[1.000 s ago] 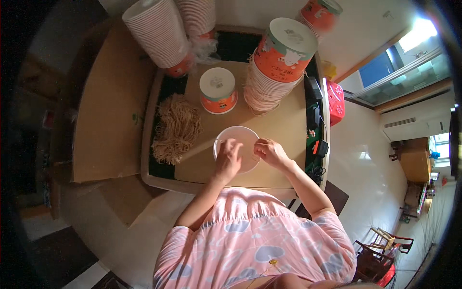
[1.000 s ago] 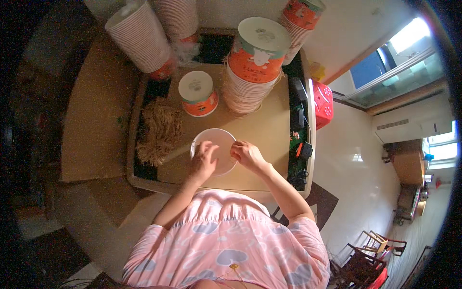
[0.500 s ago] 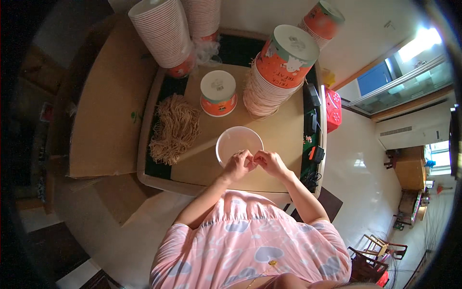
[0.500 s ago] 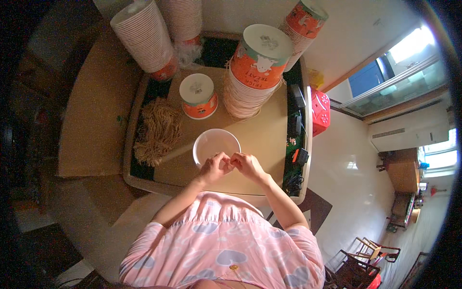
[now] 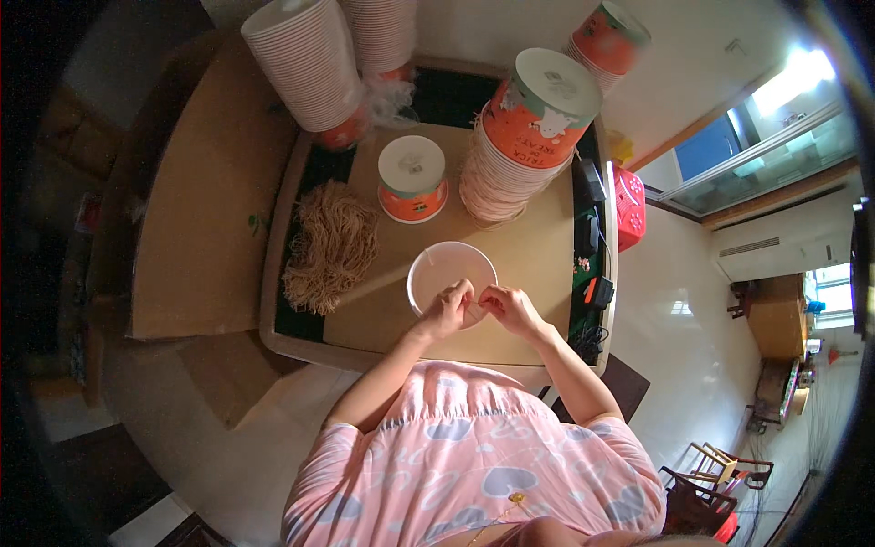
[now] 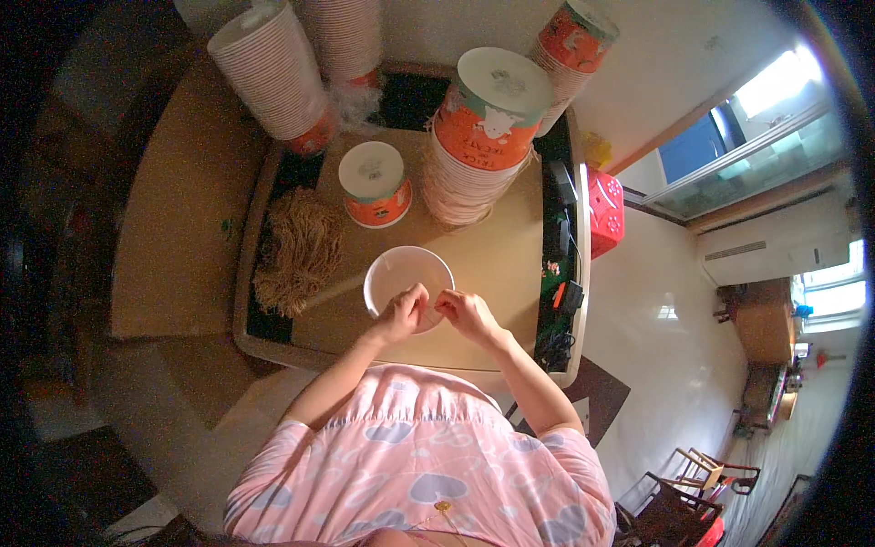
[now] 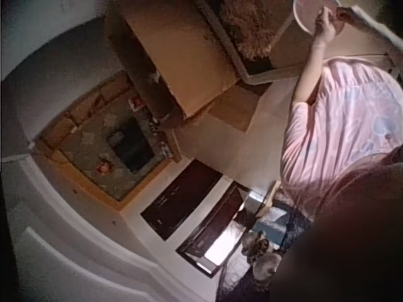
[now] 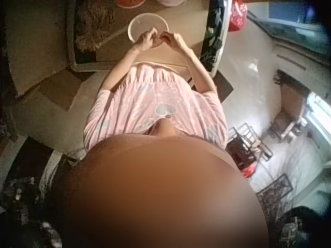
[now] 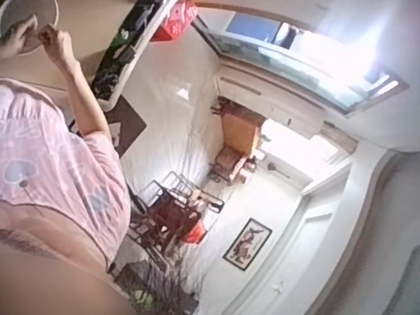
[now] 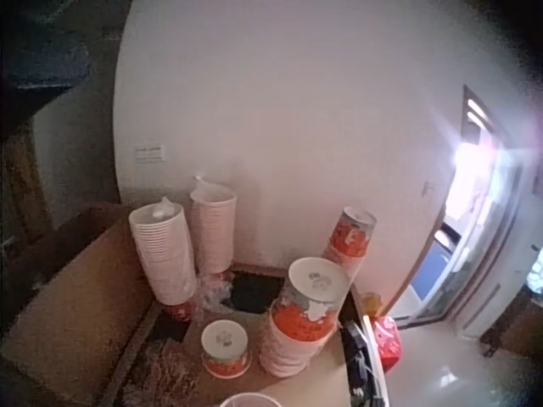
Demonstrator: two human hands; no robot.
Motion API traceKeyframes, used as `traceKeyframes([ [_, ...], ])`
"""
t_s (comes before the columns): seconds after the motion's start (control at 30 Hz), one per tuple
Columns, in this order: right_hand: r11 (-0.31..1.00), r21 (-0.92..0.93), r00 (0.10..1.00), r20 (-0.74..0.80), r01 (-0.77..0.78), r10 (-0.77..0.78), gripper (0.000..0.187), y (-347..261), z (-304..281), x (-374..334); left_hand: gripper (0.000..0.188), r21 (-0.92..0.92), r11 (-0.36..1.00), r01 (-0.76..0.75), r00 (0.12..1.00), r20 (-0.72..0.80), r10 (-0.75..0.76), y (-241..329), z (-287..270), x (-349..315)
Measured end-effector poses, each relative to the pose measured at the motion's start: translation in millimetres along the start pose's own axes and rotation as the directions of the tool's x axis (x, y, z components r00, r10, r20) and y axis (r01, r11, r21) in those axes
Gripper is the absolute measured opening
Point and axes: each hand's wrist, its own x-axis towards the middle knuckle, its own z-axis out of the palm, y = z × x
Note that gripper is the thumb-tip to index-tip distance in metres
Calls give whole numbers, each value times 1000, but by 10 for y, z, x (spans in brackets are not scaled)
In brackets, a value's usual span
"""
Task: Attaching handles to paper buckets and stacking them.
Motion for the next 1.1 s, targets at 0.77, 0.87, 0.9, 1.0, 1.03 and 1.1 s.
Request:
traceKeyframes([
  [0.77, 980, 178, 939, -313, -88, 141, 5, -301, 134, -233, 10, -553, 693, 463, 875, 161, -457, 224, -4, 6],
  [0.87, 976, 187, 867, -462, -109, 185, 10, -335, 290, -235, 11, -614, 578, 537, 825, 242, -510, 242, -18, 35],
  [0.9, 976, 190, 866, -464, -111, 188, 10, -332, 340, -230, 11, -612, 578, 540, 824, 244, -511, 237, -11, 36],
  [1.0, 975, 212, 820, -546, -62, 171, 12, -313, 433, -214, 12, -636, 520, 570, 794, 263, -548, 207, -9, 41],
  [1.03, 980, 194, 818, -557, -44, 147, 13, -309, 445, -211, 11, -664, 488, 567, 793, 279, -541, 192, -22, 38],
  [1.1, 984, 174, 814, -568, -27, 123, 15, -326, 447, -208, 11, -690, 455, 563, 793, 296, -533, 185, -50, 47],
])
